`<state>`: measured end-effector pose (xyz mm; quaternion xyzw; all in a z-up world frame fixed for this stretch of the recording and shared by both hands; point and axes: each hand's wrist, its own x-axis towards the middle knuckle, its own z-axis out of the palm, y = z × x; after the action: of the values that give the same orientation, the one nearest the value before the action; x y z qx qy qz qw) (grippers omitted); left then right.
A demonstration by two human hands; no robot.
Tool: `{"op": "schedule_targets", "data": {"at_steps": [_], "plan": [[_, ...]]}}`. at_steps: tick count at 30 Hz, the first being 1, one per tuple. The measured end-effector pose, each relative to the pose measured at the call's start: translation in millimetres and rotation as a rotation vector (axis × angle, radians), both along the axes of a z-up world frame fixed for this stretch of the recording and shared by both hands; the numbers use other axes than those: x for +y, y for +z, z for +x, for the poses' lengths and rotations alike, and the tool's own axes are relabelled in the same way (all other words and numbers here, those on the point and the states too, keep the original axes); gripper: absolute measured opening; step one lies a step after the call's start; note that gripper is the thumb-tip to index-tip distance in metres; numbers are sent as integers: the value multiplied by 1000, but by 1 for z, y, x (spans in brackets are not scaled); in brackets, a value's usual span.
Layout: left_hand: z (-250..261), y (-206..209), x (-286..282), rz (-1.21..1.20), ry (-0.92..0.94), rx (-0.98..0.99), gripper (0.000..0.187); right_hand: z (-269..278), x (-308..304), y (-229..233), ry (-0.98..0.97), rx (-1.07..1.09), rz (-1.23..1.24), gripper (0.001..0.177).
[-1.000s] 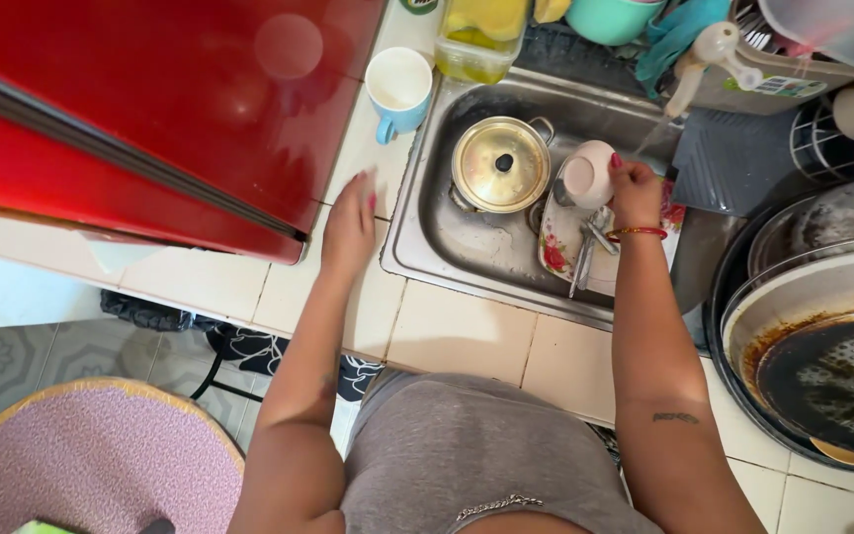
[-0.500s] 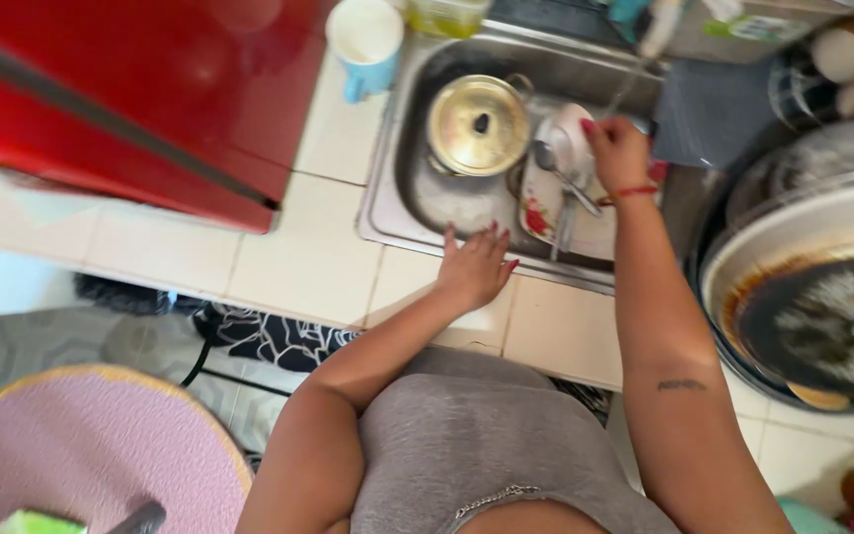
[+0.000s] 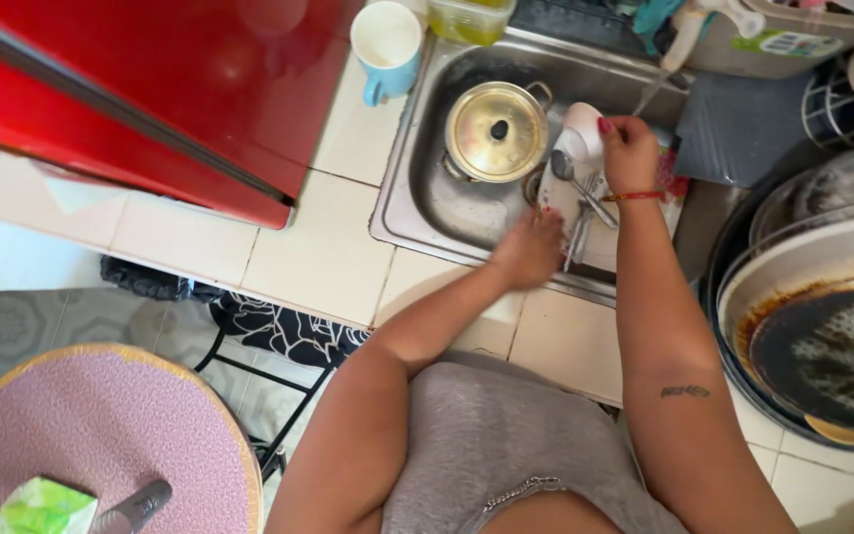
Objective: The person sorts a pile of clothes by picking up items one by one, shaking them out, and placing them into a green laundry basket. Later, the person moves to a kitchen sink and washes several dishes, including a mug, a plate, and a pot, under running water.
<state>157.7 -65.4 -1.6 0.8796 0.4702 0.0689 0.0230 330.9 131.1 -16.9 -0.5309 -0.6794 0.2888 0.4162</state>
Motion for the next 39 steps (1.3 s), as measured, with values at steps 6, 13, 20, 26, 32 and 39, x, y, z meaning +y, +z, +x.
{"op": "schedule_targets", "data": {"at_steps": [6,13,20,26,32,39], "plan": [[-187,-16,-16,282,648,-404,38,-5,-15,-9,-63,9,16,20],[-261,-5,-25,-180,1055,-214,72,-13,-42,-15,-63,15,-67,20],[-171,-11,-6,-404,484,-400,56,-12,-42,-14,-102,-2,-74,19],[-186,0,2,-40,625,-492,57,-13,-30,22,-35,-164,104,17],[-251,2,-11,-151,1217,-299,72,-10,-37,52,134,-511,405,4],[-247,-2,13,-20,1002,-67,72,-3,-7,13,81,-148,103,12]]}}
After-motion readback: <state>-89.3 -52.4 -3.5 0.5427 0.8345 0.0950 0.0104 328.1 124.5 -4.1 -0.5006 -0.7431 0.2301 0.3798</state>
